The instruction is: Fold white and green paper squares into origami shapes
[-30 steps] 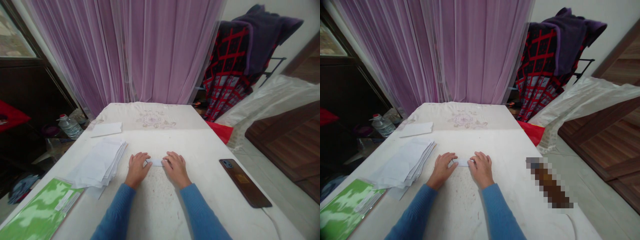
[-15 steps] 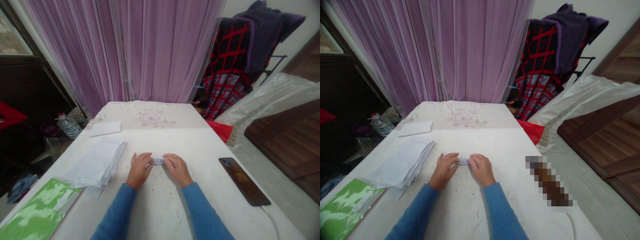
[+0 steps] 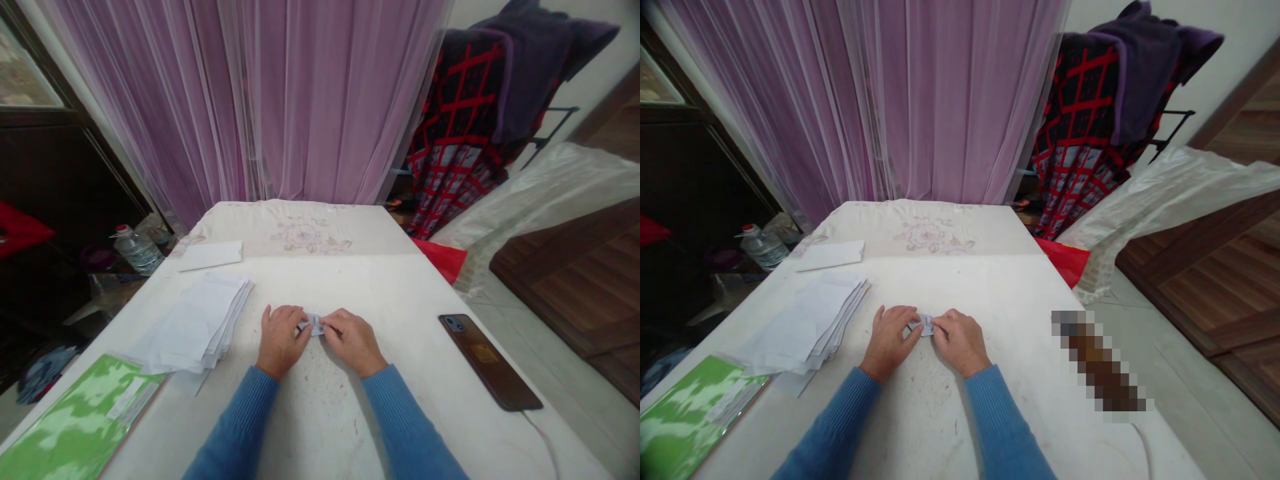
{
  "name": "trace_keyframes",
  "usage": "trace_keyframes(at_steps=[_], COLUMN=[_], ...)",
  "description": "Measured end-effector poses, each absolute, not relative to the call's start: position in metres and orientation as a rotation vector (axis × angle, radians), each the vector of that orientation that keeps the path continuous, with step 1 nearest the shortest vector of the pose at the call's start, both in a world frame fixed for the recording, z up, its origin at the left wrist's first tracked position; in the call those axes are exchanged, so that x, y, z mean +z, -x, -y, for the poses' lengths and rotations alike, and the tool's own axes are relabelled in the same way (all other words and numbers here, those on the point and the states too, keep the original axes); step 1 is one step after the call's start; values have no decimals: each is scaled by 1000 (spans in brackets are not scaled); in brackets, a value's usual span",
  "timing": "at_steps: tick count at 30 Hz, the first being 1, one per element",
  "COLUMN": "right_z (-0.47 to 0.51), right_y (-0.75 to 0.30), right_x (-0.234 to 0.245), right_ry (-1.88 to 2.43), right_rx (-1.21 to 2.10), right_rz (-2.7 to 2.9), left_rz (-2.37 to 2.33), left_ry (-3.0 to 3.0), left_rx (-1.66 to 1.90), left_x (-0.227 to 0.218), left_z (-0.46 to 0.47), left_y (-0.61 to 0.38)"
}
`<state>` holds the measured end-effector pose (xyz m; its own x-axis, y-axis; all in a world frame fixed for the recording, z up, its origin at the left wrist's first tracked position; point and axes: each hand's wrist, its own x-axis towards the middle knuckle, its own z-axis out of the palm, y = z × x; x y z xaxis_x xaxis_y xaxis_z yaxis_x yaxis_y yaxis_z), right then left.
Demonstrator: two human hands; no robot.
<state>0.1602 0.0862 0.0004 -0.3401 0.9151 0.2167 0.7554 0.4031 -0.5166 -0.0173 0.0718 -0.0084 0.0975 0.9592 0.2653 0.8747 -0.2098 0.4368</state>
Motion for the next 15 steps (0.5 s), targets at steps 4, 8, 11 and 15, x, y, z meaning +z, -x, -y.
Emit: trace_keyframes(at_steps=[4,8,11,15], right_z=[-84,-82,-82,-81], right_y=[-157,-152,-148,-143], right_x=[2,1,1,4], right_ry=[1491,1580,1671,1768], right_rx=[464,490,482,418], right_rz=[2199,2146,2129,2110], left_rz=[-1945,-2072,-2176,-2169], left_ry=[-2219,-2185,-2129,-2071], left_rx=[733,749,779,828], left_x=[-6,-9,-12,-11], left_z=[-70,-71,-71,-70], left_y=[12,12,14,15])
